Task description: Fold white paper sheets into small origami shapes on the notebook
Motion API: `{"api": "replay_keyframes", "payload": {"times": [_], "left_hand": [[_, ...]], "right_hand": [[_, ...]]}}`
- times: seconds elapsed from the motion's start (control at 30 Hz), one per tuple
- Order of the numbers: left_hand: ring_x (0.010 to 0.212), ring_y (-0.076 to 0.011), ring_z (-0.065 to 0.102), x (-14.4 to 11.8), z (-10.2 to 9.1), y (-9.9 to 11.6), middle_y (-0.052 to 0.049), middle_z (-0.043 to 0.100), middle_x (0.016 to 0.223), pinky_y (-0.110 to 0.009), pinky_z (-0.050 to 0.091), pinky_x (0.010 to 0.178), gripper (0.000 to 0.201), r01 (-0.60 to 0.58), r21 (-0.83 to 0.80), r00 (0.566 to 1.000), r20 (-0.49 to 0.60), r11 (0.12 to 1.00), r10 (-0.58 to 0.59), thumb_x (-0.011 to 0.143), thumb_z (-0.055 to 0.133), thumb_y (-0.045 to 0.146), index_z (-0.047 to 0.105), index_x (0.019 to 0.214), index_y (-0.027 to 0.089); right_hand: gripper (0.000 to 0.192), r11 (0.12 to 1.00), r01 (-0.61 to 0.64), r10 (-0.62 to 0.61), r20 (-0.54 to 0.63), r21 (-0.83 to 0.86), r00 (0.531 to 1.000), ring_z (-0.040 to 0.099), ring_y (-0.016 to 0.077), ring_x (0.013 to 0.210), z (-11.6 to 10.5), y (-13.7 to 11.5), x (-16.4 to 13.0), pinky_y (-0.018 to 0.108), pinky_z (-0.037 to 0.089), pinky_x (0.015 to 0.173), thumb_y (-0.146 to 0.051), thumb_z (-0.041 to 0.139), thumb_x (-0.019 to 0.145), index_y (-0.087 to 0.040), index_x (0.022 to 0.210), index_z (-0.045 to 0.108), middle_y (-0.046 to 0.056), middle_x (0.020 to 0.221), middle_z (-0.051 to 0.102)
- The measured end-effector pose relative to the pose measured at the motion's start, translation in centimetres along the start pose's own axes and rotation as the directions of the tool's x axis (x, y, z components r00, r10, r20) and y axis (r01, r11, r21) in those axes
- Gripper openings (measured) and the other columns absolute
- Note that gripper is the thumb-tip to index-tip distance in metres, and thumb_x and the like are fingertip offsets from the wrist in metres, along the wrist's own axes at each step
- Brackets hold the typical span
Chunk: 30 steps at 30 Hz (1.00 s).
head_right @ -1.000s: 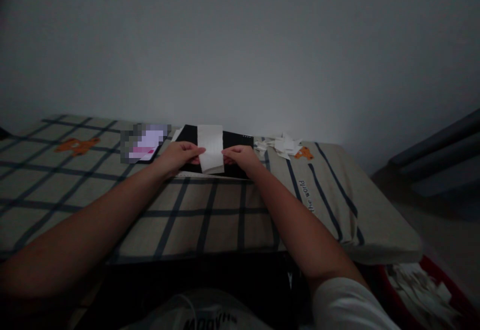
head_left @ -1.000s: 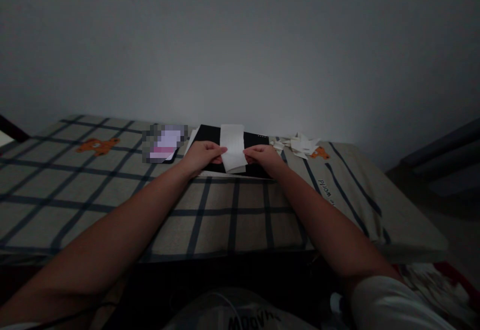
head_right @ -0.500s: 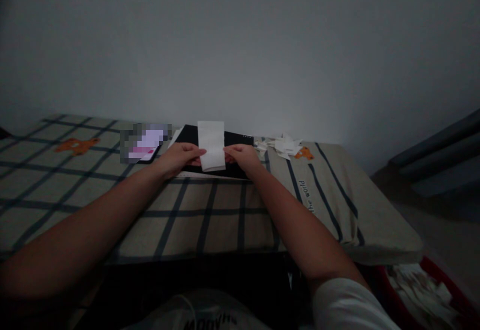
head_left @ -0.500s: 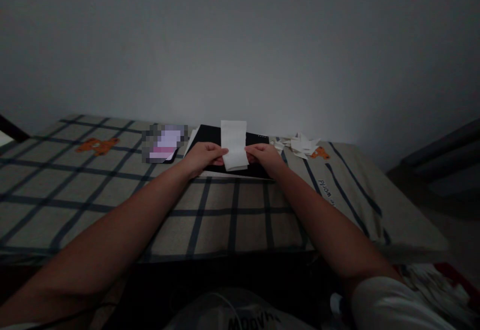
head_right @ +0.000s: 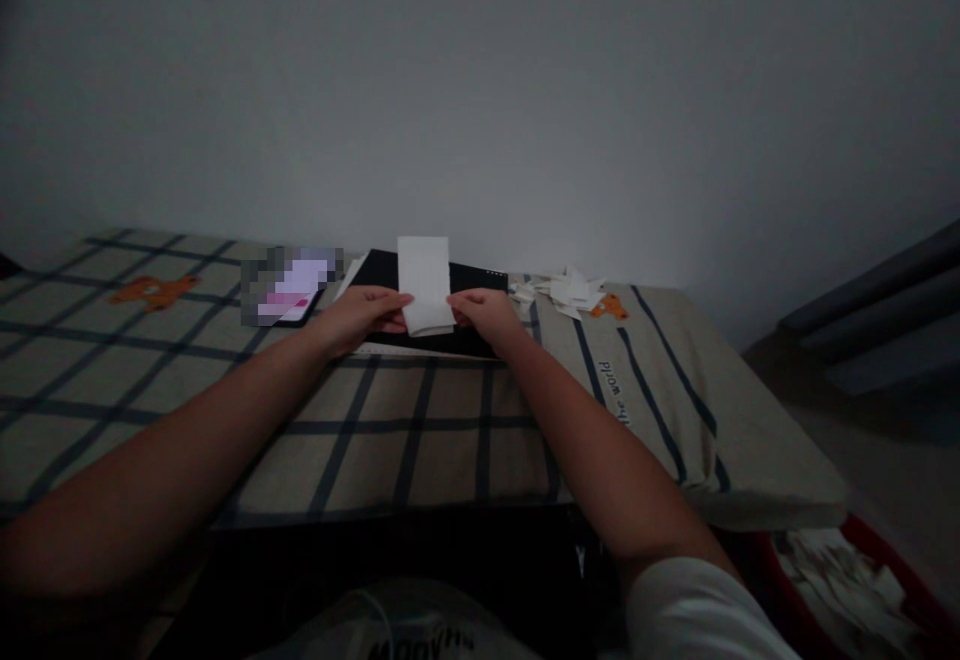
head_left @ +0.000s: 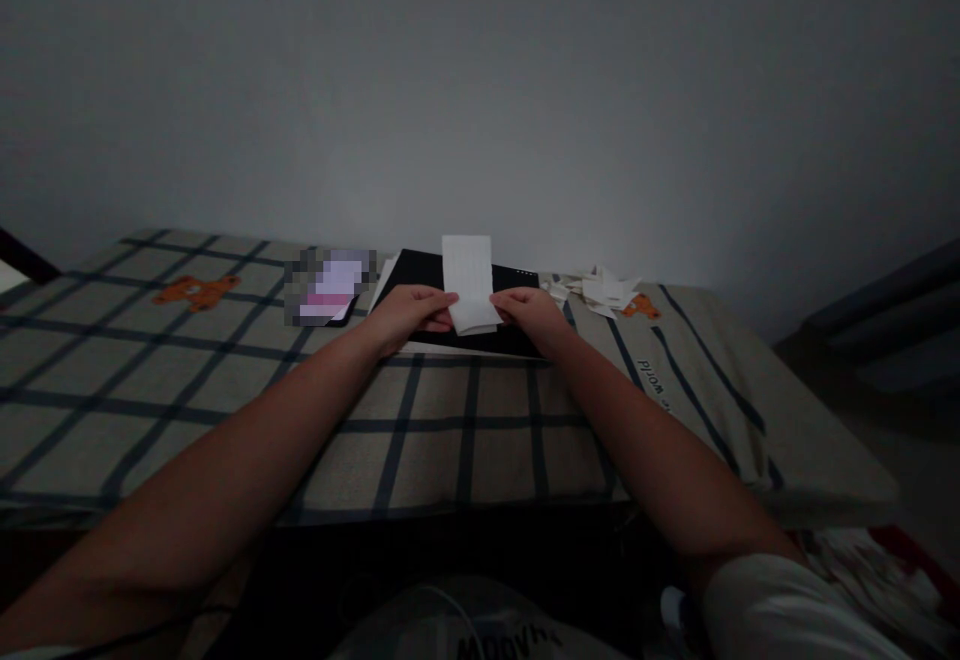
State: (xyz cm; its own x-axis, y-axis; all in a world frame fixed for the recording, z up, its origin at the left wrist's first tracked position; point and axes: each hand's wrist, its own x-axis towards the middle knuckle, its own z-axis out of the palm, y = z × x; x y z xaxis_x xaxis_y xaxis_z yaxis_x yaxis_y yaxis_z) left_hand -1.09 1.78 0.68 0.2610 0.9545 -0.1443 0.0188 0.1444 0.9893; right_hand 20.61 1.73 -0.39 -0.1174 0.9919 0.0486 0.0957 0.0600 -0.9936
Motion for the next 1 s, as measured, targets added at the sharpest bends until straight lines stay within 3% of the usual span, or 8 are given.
{"api": "replay_keyframes", "payload": {"times": [0.1,0.4,0.57,0.67,0.83,1.0], "left_hand": [[0.067,-0.0117,0.066,-0.04,-0.03,-0.01,-0.007,0.072,0.076,-0.024,0.055,0.071,0.013,0.011,0.017,1.000,0.024,1.000,-0.011,0.080,0.071,0.026,0.070,0.077,0.013],[0.063,-0.0097,0.064,-0.13,0.17,0.18,-0.003,0.068,0.068,-0.023,0.055,0.068,0.013,-0.039,0.020,0.997,-0.067,0.999,0.040,0.080,0.070,0.019,0.066,0.069,0.014],[0.061,-0.0092,0.063,0.01,0.11,0.08,-0.003,0.068,0.067,-0.022,0.055,0.067,0.013,-0.048,0.016,0.995,-0.092,0.999,0.049,0.079,0.072,0.020,0.065,0.070,0.014],[0.063,-0.0102,0.064,0.08,-0.01,-0.03,-0.004,0.069,0.070,-0.022,0.055,0.066,0.012,-0.034,0.002,0.998,-0.058,0.999,0.034,0.080,0.071,0.022,0.067,0.073,0.014],[0.064,-0.0111,0.064,-0.07,-0.14,-0.04,-0.006,0.069,0.073,-0.022,0.055,0.065,0.014,0.027,-0.027,0.995,0.101,0.999,-0.024,0.082,0.068,0.027,0.070,0.080,0.014],[0.059,-0.0087,0.061,0.02,-0.21,-0.06,-0.004,0.067,0.068,-0.020,0.053,0.063,0.011,0.030,0.009,0.999,0.042,1.000,-0.030,0.080,0.071,0.024,0.069,0.075,0.015]], "right_hand": [[0.020,1.000,-0.007,0.008,-0.015,0.011,1.000,0.055,0.0104,0.058,0.02,-0.08,0.03,0.026,0.046,0.060,-0.035,0.072,0.070,-0.017,0.075,0.071,0.000,0.062,0.065],[0.024,0.996,-0.002,-0.004,0.069,0.090,0.998,0.060,0.0107,0.061,-0.09,-0.01,0.05,0.026,0.047,0.061,-0.038,0.075,0.069,-0.016,0.078,0.071,0.002,0.067,0.068],[0.024,0.999,0.000,-0.003,0.070,0.051,0.998,0.058,0.0104,0.059,-0.08,-0.04,-0.09,0.026,0.047,0.061,-0.037,0.076,0.067,-0.016,0.076,0.071,0.001,0.064,0.067],[0.021,1.000,0.006,-0.006,0.031,0.021,0.999,0.056,0.0105,0.058,-0.01,-0.06,-0.08,0.026,0.047,0.060,-0.036,0.074,0.068,-0.017,0.076,0.071,0.001,0.063,0.066],[0.020,1.000,0.016,-0.016,-0.005,-0.004,1.000,0.055,0.0103,0.058,-0.19,0.13,0.15,0.026,0.045,0.059,-0.036,0.072,0.069,-0.016,0.076,0.071,0.000,0.064,0.065],[0.024,0.999,0.034,-0.034,0.008,-0.001,0.999,0.054,0.0103,0.058,-0.10,-0.02,0.02,0.027,0.046,0.060,-0.038,0.071,0.071,-0.016,0.078,0.071,0.000,0.063,0.064]]}}
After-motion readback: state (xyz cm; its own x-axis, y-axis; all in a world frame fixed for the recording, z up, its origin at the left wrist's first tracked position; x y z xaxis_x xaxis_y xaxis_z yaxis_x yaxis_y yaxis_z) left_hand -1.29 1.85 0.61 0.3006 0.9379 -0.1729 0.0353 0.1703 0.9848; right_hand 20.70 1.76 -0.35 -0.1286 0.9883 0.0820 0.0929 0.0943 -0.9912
